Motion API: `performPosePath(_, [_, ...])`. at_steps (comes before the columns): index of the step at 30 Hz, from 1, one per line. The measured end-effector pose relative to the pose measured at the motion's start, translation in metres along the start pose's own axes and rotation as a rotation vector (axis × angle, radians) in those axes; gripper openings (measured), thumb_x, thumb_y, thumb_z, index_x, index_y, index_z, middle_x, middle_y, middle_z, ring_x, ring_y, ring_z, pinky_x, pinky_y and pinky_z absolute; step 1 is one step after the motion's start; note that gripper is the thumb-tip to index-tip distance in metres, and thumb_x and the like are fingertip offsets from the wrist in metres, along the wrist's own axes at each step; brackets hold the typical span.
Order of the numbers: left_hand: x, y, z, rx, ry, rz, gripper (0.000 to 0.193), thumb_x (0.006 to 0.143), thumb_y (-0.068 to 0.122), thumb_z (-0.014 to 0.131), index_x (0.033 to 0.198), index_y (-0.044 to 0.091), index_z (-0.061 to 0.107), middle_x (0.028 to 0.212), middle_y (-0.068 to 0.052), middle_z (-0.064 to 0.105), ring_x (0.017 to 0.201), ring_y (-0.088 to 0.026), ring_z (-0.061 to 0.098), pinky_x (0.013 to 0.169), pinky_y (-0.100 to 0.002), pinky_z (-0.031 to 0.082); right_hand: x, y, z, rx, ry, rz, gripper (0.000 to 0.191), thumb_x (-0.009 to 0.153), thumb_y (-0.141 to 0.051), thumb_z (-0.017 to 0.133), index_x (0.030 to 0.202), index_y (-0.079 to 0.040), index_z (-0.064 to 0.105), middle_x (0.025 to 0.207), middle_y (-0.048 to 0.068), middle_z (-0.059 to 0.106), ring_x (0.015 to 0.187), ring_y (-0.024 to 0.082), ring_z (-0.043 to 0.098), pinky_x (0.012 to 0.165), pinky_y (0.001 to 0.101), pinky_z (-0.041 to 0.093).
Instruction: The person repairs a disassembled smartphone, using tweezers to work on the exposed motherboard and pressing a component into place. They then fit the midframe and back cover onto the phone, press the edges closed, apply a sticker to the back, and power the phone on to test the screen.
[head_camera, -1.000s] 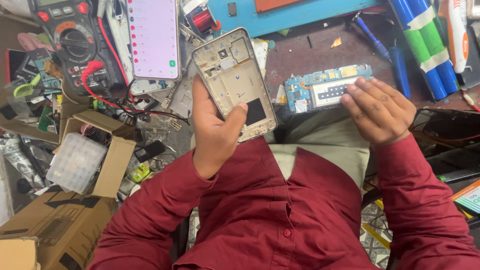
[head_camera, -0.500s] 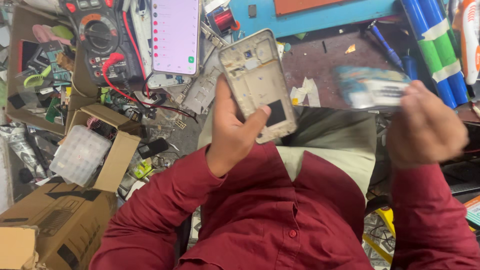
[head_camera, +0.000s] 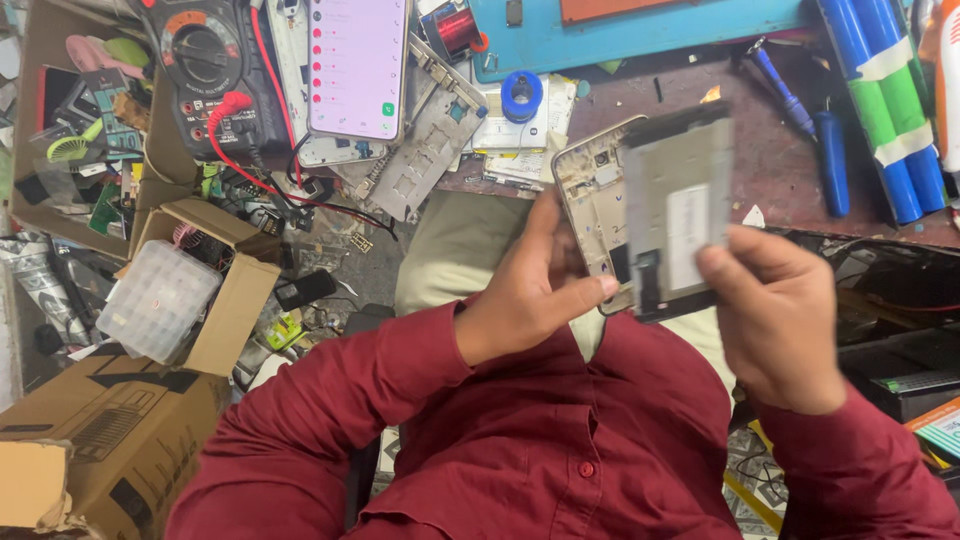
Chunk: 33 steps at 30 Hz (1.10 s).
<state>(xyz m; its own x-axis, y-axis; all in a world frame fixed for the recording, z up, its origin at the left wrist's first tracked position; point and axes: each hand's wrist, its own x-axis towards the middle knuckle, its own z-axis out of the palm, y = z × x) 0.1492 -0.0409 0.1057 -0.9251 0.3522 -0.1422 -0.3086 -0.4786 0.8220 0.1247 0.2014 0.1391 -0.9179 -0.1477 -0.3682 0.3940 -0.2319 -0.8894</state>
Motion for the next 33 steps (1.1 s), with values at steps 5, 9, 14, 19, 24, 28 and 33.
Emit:
performPosePath(5, [0.0, -0.0006, 0.0004, 0.05, -0.037, 0.035, 0.104, 0.098, 0.003, 0.066, 0.169, 0.012, -0.01, 0.142, -0.016, 0.056, 0.128, -0.02, 0.061, 0.105, -0.036, 0.054, 0.0007, 0.0123, 0.0078, -0.166, -0.029, -0.056, 0.026, 0.097, 0.003, 0.071, 0.123, 0.009, 0.07, 0.113, 0.01, 0.072, 0.098, 0.013, 0.067, 0.09, 0.0273, 0.054])
performPosePath(9, [0.0008, 0.0012, 0.0018, 0.062, -0.033, 0.026, 0.105, 0.097, 0.002, 0.066, 0.17, 0.012, -0.01, 0.144, -0.017, 0.055, 0.128, -0.021, 0.06, 0.104, -0.037, 0.054, 0.0006, 0.0105, 0.0073, -0.225, -0.032, -0.107, 0.024, 0.097, 0.004, 0.072, 0.12, 0.009, 0.071, 0.113, 0.008, 0.07, 0.097, 0.011, 0.065, 0.087, 0.025, 0.053])
performPosePath(14, [0.0015, 0.0039, 0.0037, 0.058, -0.046, 0.036, 0.103, 0.098, 0.002, 0.066, 0.169, 0.011, -0.008, 0.15, -0.019, 0.052, 0.133, -0.023, 0.06, 0.109, -0.038, 0.054, 0.0025, 0.0103, 0.0068, -0.223, -0.047, -0.104, 0.024, 0.097, 0.005, 0.071, 0.12, 0.01, 0.071, 0.112, 0.009, 0.07, 0.098, 0.012, 0.065, 0.087, 0.0254, 0.054])
performPosePath(19, [0.003, 0.0053, 0.0038, 0.097, -0.028, 0.023, 0.104, 0.097, 0.002, 0.067, 0.169, 0.01, -0.008, 0.149, -0.02, 0.053, 0.131, -0.023, 0.062, 0.107, -0.037, 0.055, 0.0047, 0.0114, 0.0063, -0.205, -0.057, -0.11, 0.024, 0.096, 0.006, 0.072, 0.12, 0.009, 0.07, 0.113, 0.009, 0.07, 0.1, 0.012, 0.066, 0.089, 0.0258, 0.054])
performPosePath(24, [0.0024, 0.0053, 0.0037, 0.136, -0.036, 0.043, 0.104, 0.097, 0.003, 0.067, 0.169, 0.01, -0.007, 0.147, -0.019, 0.056, 0.129, -0.022, 0.063, 0.104, -0.036, 0.057, 0.005, 0.0115, 0.0077, -0.207, -0.065, -0.115, 0.025, 0.096, 0.006, 0.072, 0.12, 0.009, 0.07, 0.112, 0.009, 0.069, 0.1, 0.013, 0.066, 0.089, 0.0262, 0.055])
performPosePath(28, [0.0025, 0.0056, 0.0032, 0.17, -0.032, 0.06, 0.103, 0.098, 0.004, 0.067, 0.169, 0.01, -0.007, 0.147, -0.019, 0.057, 0.129, -0.021, 0.063, 0.104, -0.036, 0.057, 0.0054, 0.0121, 0.0081, -0.224, -0.064, -0.122, 0.025, 0.095, 0.006, 0.071, 0.12, 0.009, 0.07, 0.113, 0.009, 0.07, 0.1, 0.013, 0.066, 0.089, 0.0258, 0.055])
performPosePath(33, [0.0035, 0.0066, 0.0037, 0.22, -0.022, 0.066, 0.103, 0.097, 0.004, 0.069, 0.168, 0.008, -0.005, 0.143, -0.02, 0.06, 0.125, -0.023, 0.066, 0.103, -0.037, 0.059, 0.0061, 0.0133, 0.0074, -0.264, -0.049, -0.126, 0.024, 0.094, 0.007, 0.073, 0.118, 0.009, 0.071, 0.111, 0.009, 0.07, 0.097, 0.012, 0.065, 0.085, 0.0247, 0.054])
